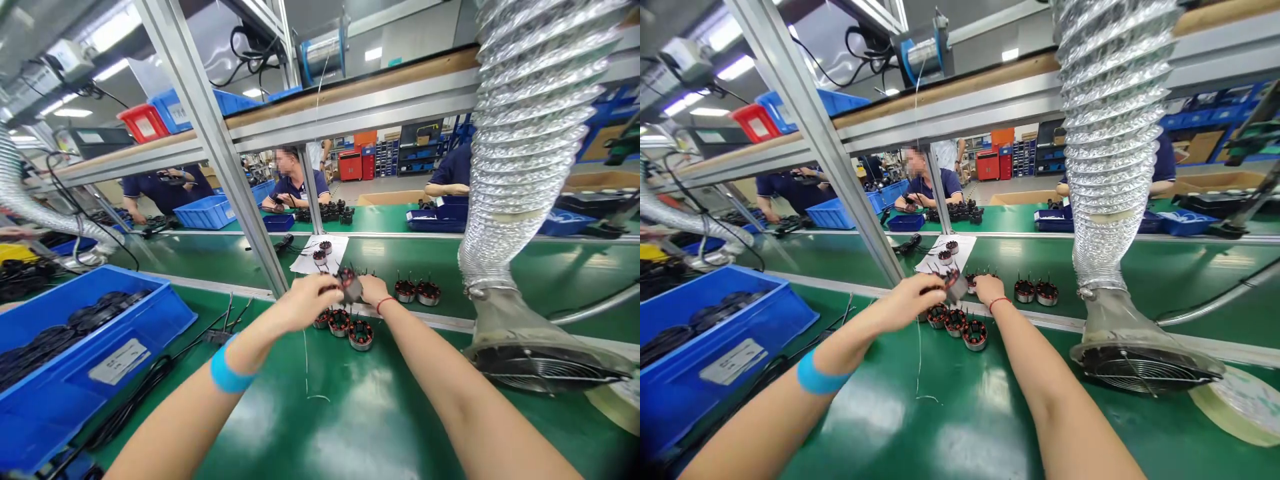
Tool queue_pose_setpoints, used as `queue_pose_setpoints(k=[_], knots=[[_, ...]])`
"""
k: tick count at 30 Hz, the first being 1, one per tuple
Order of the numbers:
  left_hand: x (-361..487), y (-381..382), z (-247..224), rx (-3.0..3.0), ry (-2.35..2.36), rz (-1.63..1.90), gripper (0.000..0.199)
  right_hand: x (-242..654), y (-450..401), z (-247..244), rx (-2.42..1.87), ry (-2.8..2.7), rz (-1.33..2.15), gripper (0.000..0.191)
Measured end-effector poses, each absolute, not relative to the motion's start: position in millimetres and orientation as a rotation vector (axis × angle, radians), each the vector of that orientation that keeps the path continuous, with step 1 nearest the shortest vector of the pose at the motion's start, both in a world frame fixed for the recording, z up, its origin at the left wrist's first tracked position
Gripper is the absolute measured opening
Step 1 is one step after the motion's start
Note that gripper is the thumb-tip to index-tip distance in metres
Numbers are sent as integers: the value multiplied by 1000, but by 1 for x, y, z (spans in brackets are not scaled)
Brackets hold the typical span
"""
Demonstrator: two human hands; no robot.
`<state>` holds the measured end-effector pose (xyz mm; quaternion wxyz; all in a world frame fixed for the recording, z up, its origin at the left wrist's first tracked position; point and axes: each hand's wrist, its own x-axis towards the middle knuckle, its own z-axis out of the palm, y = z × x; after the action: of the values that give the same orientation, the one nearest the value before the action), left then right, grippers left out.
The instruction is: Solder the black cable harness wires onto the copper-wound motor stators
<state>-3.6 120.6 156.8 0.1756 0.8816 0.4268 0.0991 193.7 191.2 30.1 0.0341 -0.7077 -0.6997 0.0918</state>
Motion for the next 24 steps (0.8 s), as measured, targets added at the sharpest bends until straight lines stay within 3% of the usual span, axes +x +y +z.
queue_pose_setpoints(k=[6, 13, 18, 24], knots=[[-28, -3, 121, 2433, 1018, 21, 15, 221, 92, 56, -2092, -2112, 156, 31], [11, -66, 23, 2660, 798, -278, 18, 266, -138, 29, -2260, -2109, 307, 24], [103, -85, 4, 2860, 517, -90, 27, 314, -242, -21, -2572, -1803, 162, 31], [253, -114, -10, 2963, 278, 266, 43, 394, -242, -33, -2547, -1373, -167, 38]])
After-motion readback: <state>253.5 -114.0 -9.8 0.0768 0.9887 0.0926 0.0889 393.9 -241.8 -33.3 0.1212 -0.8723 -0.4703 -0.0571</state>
